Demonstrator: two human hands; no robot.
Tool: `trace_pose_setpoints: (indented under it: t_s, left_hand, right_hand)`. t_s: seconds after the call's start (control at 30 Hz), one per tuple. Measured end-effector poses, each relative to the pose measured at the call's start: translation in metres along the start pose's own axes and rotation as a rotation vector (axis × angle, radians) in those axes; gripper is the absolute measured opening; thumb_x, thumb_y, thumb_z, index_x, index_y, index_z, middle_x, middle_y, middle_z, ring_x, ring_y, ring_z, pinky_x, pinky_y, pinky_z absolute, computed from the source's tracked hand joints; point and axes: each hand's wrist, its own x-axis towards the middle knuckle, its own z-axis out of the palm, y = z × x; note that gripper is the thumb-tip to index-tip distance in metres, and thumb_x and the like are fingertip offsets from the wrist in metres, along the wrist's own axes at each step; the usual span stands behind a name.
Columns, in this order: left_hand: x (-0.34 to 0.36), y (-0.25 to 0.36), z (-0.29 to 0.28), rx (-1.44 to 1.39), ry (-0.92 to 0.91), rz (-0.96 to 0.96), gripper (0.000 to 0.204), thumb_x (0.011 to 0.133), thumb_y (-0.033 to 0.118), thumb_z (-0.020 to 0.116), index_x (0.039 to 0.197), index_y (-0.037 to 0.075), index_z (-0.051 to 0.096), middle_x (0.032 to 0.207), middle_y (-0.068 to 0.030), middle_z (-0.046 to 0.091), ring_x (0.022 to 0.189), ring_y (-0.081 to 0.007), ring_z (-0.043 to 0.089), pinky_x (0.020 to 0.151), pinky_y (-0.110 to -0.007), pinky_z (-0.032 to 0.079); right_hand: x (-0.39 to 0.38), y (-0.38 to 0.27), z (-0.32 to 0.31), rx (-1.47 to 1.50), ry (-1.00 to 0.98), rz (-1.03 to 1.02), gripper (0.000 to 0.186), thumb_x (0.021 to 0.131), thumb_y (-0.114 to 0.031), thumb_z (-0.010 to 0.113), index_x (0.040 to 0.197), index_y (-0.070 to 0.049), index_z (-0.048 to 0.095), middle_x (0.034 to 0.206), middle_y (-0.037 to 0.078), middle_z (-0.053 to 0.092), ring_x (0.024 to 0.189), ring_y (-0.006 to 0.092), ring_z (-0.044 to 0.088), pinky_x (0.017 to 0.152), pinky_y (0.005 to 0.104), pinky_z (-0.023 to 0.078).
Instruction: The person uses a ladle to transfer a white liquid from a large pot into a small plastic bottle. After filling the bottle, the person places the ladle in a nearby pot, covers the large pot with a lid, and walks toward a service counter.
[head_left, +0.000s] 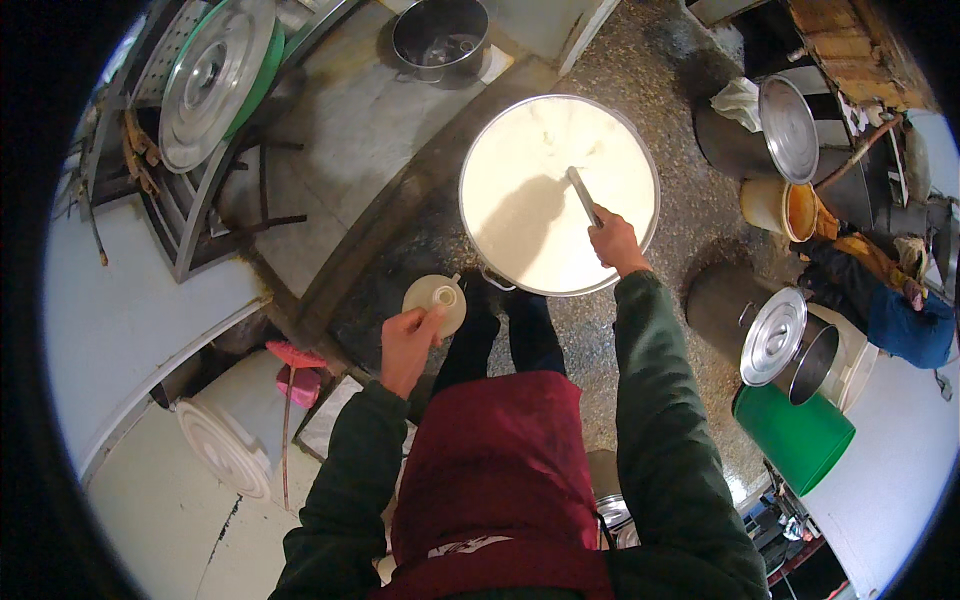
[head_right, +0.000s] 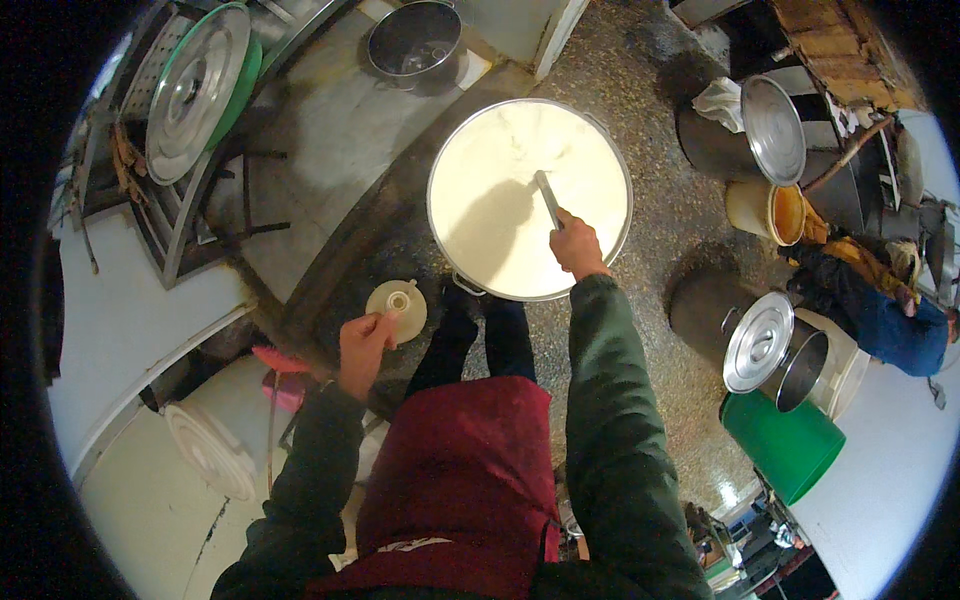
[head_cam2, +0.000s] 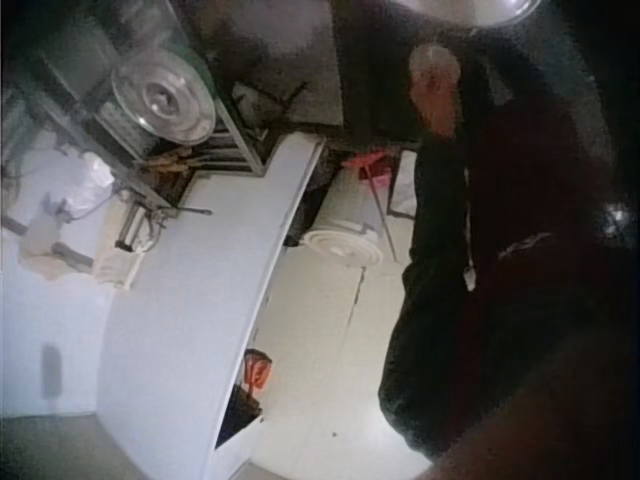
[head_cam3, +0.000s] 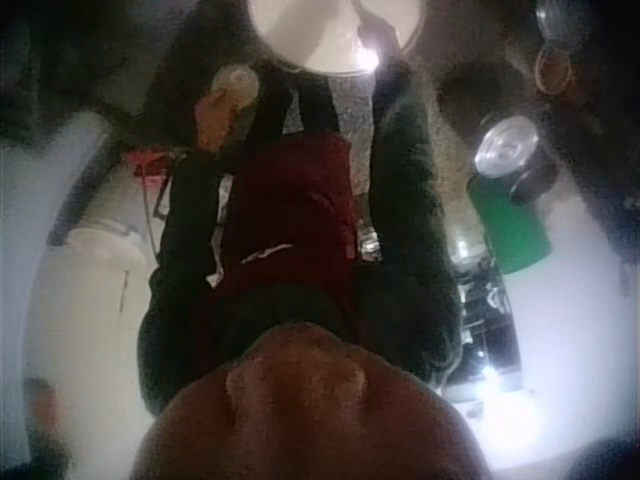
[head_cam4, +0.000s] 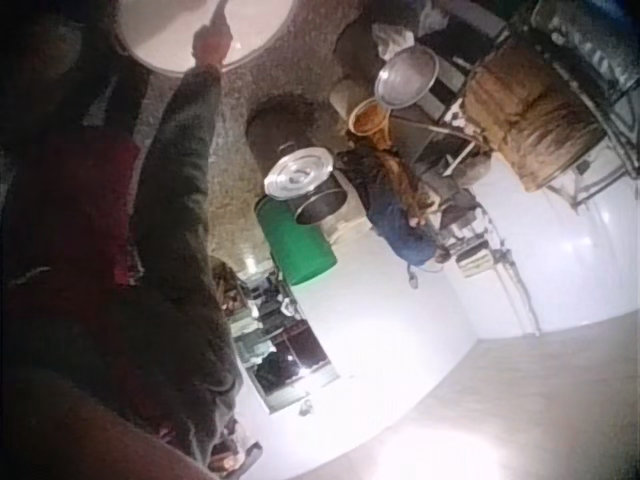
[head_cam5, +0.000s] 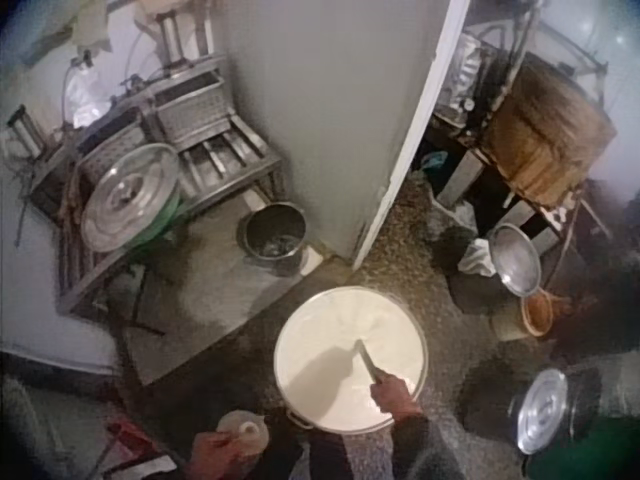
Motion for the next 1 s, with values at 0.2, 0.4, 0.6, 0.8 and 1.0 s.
trace_pose_setpoints:
  t_s: [0.2, 0.4, 0.6, 0.8, 1.0]
  left_hand:
    - [0.002, -0.015, -0.008, -0.112, 0.002, 0.047, 0.046, 0.109, 0.031, 0.074, 0.075, 0.0, 0.067, 0.069, 0.0029, 0.063, 0.068, -0.0047, 0.054, 0.064, -0.027, 0.042]
    - [0.028, 0.004, 0.002, 0.125, 0.031, 0.035, 0.05, 0.107, 0.032, 0.075, 0.07, 0.0, 0.065, 0.065, 0.0024, 0.06, 0.064, -0.005, 0.052, 0.061, -0.029, 0.04]
    - [0.082, 0.046, 0.04, 0.378, -0.123, 0.068, 0.059, 0.106, 0.039, 0.075, 0.061, 0.004, 0.061, 0.058, 0.0011, 0.055, 0.058, -0.0072, 0.051, 0.058, -0.031, 0.039]
    - [0.155, 0.063, 0.103, 0.71, -0.381, -0.009, 0.062, 0.097, 0.053, 0.079, 0.061, 0.004, 0.067, 0.057, -0.0042, 0.063, 0.056, -0.0169, 0.06, 0.06, -0.038, 0.046]
    - [0.2, 0.058, 0.163, 1.215, -0.38, 0.029, 0.062, 0.087, 0.06, 0.08, 0.101, -0.001, 0.082, 0.1, -0.0232, 0.079, 0.098, -0.0401, 0.077, 0.09, -0.05, 0.058]
  right_hand:
    - [0.005, 0.014, 0.034, 0.004, -0.04, -0.001, 0.059, 0.095, -0.013, 0.057, 0.154, -0.009, 0.064, 0.097, 0.025, 0.08, 0.061, 0.0339, 0.076, 0.063, 0.0468, 0.065]
    - [-0.032, 0.055, 0.083, -0.123, 0.038, -0.093, 0.068, 0.092, -0.015, 0.067, 0.159, -0.014, 0.059, 0.117, 0.029, 0.078, 0.106, 0.0473, 0.077, 0.098, 0.0542, 0.061]
    - [-0.135, 0.083, 0.105, 0.003, 0.025, -0.057, 0.075, 0.093, -0.013, 0.069, 0.165, -0.026, 0.051, 0.11, 0.032, 0.076, 0.103, 0.0543, 0.072, 0.094, 0.0619, 0.058]
    - [-0.236, 0.106, 0.108, 0.218, 0.028, 0.072, 0.071, 0.096, -0.008, 0.074, 0.163, -0.021, 0.055, 0.13, 0.03, 0.072, 0.114, 0.0519, 0.069, 0.096, 0.0538, 0.06]
    - [-0.311, 0.113, 0.103, 0.374, 0.258, -0.058, 0.068, 0.095, -0.004, 0.076, 0.159, -0.021, 0.062, 0.105, 0.03, 0.074, 0.092, 0.0517, 0.073, 0.079, 0.053, 0.06]
